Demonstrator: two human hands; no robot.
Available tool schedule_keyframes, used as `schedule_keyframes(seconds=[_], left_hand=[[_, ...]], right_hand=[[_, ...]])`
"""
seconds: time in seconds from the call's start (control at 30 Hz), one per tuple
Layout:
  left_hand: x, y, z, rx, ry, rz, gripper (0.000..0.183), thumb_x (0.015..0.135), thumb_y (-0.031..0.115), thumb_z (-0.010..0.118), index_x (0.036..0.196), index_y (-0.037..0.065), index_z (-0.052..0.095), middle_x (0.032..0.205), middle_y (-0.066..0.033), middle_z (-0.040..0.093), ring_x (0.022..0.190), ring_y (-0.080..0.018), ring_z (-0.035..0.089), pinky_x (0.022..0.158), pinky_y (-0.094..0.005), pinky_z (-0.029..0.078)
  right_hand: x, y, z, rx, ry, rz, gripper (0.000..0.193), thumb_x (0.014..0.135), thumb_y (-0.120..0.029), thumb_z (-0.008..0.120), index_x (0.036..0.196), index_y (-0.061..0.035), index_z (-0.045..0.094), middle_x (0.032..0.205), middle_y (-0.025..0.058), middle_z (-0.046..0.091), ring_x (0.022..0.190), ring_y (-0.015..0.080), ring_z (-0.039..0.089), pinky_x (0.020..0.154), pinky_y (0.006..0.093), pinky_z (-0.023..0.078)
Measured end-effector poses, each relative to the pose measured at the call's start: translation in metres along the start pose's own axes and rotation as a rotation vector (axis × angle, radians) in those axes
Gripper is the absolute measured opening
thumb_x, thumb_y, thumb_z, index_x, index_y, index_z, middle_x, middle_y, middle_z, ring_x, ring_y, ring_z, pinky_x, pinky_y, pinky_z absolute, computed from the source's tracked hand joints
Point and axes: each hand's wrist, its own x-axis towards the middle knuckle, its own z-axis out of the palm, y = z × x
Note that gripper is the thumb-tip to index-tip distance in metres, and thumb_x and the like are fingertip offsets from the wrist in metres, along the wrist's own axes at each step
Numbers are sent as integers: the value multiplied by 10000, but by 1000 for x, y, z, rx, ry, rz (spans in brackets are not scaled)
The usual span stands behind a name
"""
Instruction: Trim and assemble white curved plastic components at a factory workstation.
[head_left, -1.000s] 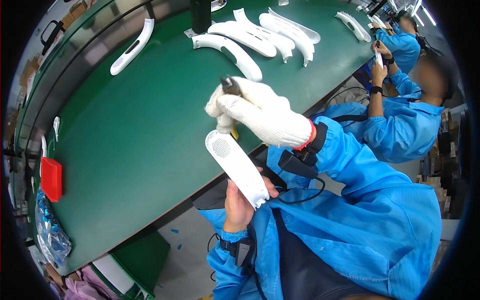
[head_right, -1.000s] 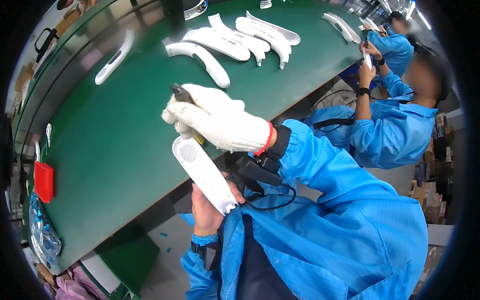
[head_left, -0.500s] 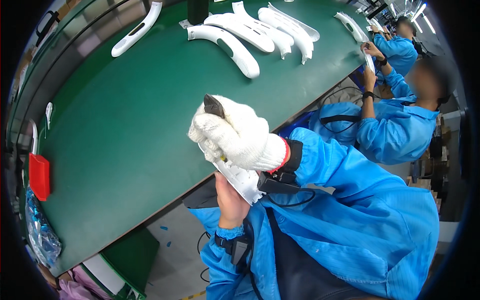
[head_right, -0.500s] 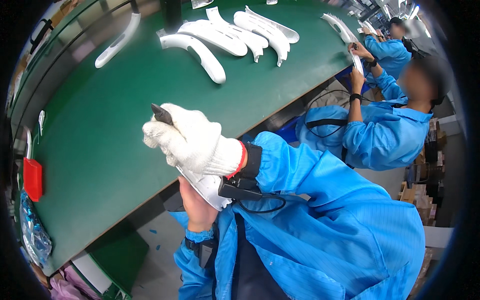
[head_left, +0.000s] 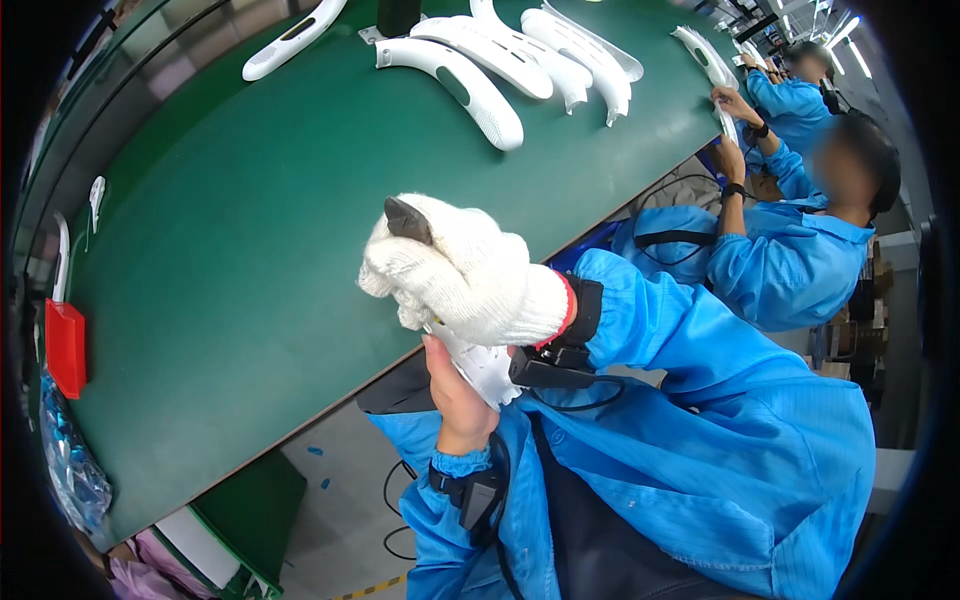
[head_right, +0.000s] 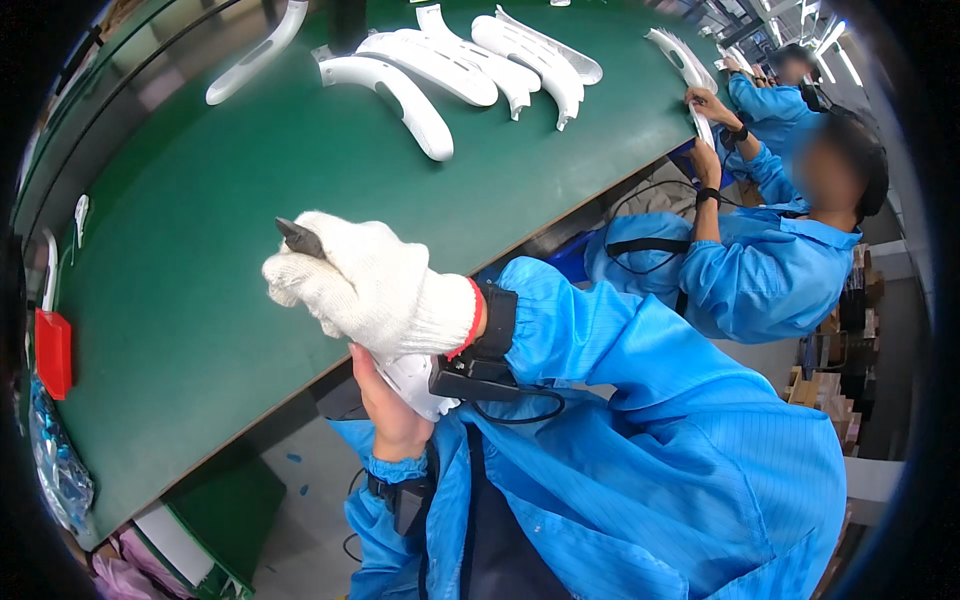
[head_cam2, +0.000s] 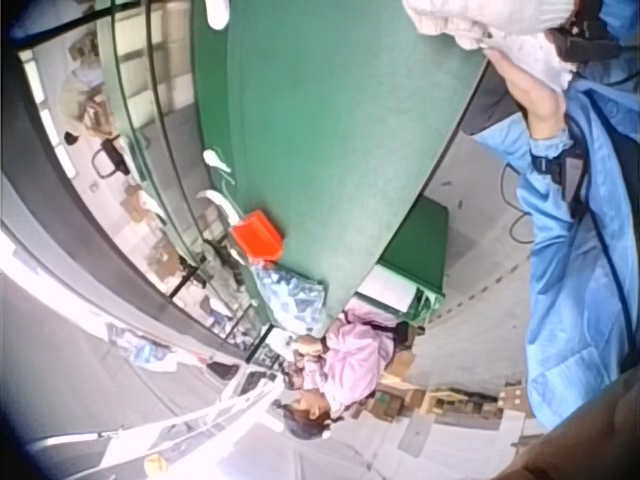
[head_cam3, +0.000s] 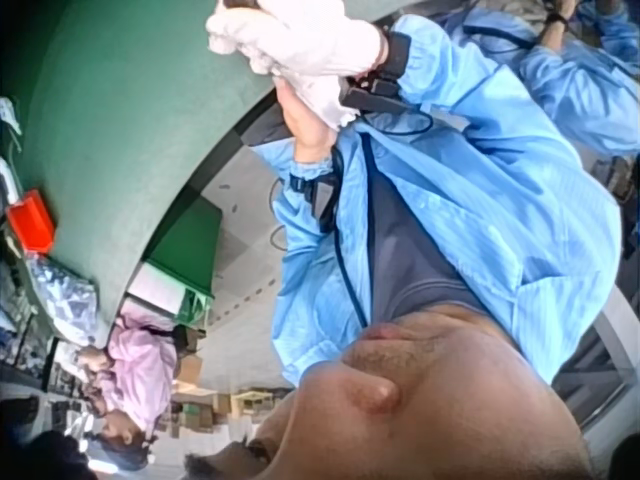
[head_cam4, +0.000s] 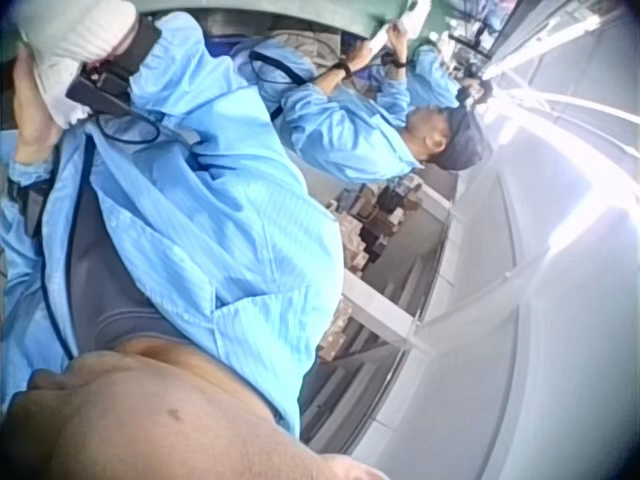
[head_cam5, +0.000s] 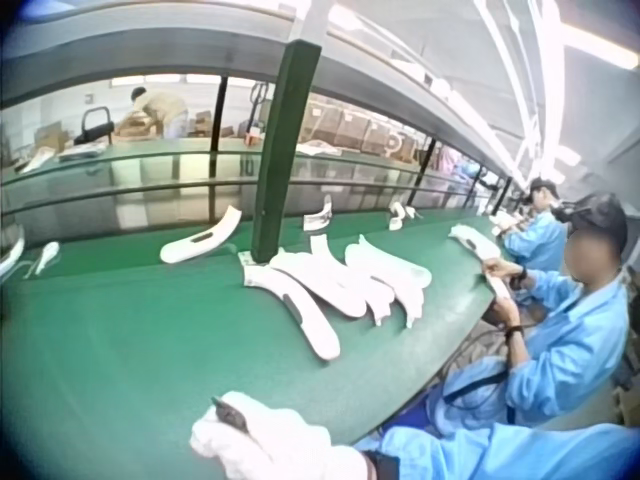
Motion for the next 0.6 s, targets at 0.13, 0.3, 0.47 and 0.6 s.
schedule_keyframes(seconds=[0.13, 0.3, 0.47, 0.6], left_hand=[[4, 3, -7, -24, -143, -55, 605, 1003, 554, 263, 1315, 62, 427, 1101, -103, 615, 772, -243, 664, 536, -354, 544], [4, 1, -4, 11, -116, -99, 631, 991, 592, 224, 1232, 55, 451, 956, -97, 621, 620, -237, 642, 463, -351, 516], [6, 0, -1, 15, -85, -82, 640, 991, 596, 227, 1249, 49, 437, 963, -114, 633, 626, -236, 645, 470, -349, 519], [5, -1, -5, 49, -63, -99, 647, 992, 590, 245, 1318, 50, 390, 1042, -136, 630, 659, -248, 659, 504, -357, 545]], right_hand=[[14, -1, -5, 139, 9, 190, 325, 965, -331, 538, 989, -8, 542, 802, 52, 609, 508, 78, 503, 454, 250, 458], [22, 1, -8, 104, -40, 241, 348, 963, -352, 536, 995, -6, 542, 788, 43, 581, 481, 76, 483, 424, 249, 442], [22, -2, -6, 48, -9, 258, 370, 963, -376, 527, 980, -7, 549, 761, 38, 578, 477, 82, 493, 430, 256, 444], [25, -5, -3, -37, 2, 287, 391, 958, -397, 525, 969, -7, 557, 737, 45, 584, 475, 100, 507, 443, 268, 449]])
